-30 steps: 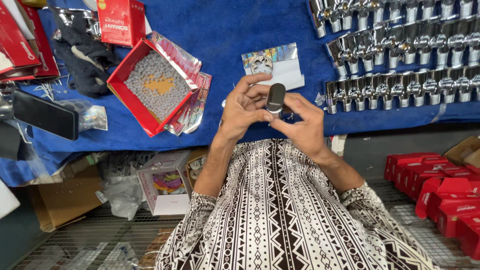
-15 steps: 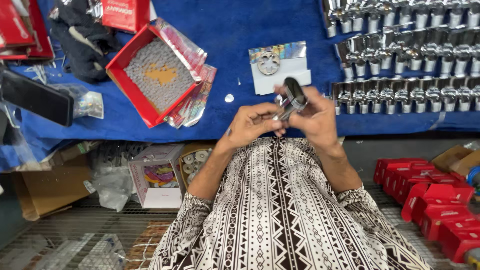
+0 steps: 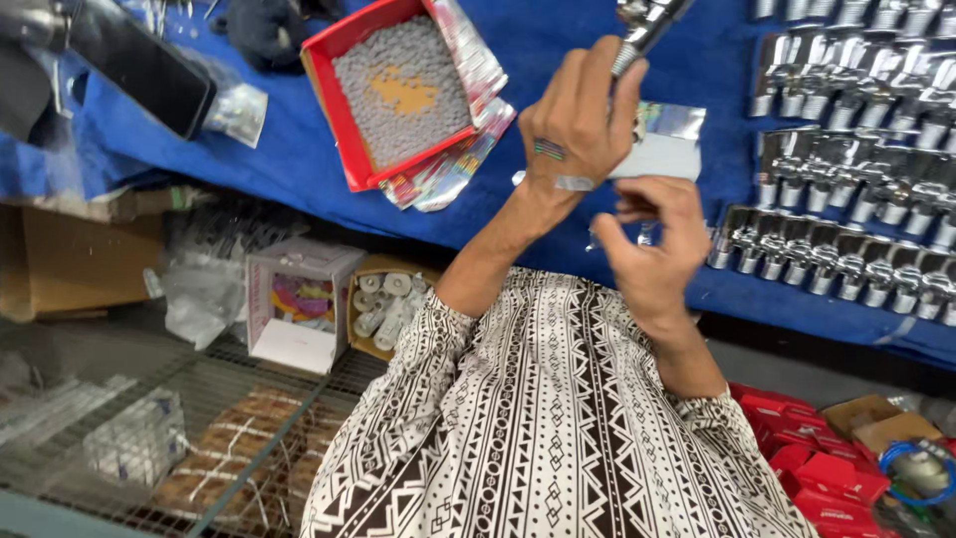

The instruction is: The person assembles faucets by picking up metal components, sliding rings onto the stems, and placing the finished units into a workspace.

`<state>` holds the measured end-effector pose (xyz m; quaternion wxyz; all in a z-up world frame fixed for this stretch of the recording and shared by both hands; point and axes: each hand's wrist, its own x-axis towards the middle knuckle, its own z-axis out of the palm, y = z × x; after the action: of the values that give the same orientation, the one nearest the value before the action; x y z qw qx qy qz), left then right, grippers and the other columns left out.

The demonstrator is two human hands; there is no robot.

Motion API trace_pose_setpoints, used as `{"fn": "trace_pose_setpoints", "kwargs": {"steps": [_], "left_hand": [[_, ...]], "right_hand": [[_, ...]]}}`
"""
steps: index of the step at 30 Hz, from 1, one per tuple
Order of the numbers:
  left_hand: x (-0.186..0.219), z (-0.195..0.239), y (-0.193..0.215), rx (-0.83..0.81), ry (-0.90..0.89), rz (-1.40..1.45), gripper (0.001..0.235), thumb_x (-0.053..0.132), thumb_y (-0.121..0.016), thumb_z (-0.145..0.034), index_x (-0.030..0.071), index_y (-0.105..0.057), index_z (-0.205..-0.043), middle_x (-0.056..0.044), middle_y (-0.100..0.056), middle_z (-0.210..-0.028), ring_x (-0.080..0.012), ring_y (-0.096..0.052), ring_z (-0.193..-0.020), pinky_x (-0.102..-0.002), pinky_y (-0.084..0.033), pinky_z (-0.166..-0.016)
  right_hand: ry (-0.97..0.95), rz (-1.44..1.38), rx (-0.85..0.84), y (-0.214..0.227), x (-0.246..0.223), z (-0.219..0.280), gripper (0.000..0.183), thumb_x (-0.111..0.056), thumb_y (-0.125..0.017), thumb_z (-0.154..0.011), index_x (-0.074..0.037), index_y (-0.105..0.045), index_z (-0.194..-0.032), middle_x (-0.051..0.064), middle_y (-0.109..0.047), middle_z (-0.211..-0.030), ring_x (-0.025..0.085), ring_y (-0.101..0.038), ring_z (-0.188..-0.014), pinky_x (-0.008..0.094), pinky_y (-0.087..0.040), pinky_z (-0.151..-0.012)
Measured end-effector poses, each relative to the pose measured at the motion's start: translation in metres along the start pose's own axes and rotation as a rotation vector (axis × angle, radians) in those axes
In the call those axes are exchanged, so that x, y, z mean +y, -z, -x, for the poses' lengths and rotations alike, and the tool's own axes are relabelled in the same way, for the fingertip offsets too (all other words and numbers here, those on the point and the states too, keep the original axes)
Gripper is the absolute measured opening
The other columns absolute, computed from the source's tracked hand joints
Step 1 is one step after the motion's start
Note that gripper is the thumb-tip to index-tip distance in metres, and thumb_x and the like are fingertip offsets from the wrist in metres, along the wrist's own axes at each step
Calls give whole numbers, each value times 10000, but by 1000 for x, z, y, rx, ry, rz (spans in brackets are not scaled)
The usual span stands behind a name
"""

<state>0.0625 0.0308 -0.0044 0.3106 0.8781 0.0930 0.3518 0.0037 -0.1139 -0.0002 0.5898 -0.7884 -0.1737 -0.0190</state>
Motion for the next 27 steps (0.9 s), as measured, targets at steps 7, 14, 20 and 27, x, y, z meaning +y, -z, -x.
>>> {"fn": "trace_pose_setpoints", "kwargs": {"steps": [7, 14, 20, 27], "left_hand": [[-5, -7, -13, 63, 38, -56, 211, 207, -680, -1021, 55, -615, -1153, -72, -606, -894, -252, -661, -716, -346, -505, -529], [-1, -8, -18, 54, 40, -49, 207, 195, -681, -1012, 44, -620, -1140, -71, -594, -867, -232, -637, -666, -356, -501, -541], [-3, -4, -16, 12, 45, 16, 196, 195, -673, -1022, 55, -630, -1152, -65, -614, -883, -215, -651, -701, -357, -517, -570], [-36, 16, 6, -522, 923, 1344, 344, 236, -606, -1059, -57, -653, -1231, -75, -687, -935, -132, -674, -721, -250, -514, -492]], "right_hand": [[83, 32, 51, -25, -3, -18, 402, 81, -839, -812, 1, -645, -1155, 105, -612, -1125, 159, -662, -898, 245, -599, -764], [-157, -212, 153, -38, 12, -22, 248, 97, -793, -866, -9, -617, -1005, 51, -594, -1055, 89, -630, -843, 217, -555, -752], [112, -49, -22, -24, -19, -3, 193, 100, -774, -774, -26, -650, -851, 49, -627, -882, 171, -616, -823, 277, -506, -731], [32, -578, -47, 18, -17, 7, 111, 19, -676, -924, -48, -611, -862, 99, -634, -890, 119, -668, -709, 265, -581, -588]]}}
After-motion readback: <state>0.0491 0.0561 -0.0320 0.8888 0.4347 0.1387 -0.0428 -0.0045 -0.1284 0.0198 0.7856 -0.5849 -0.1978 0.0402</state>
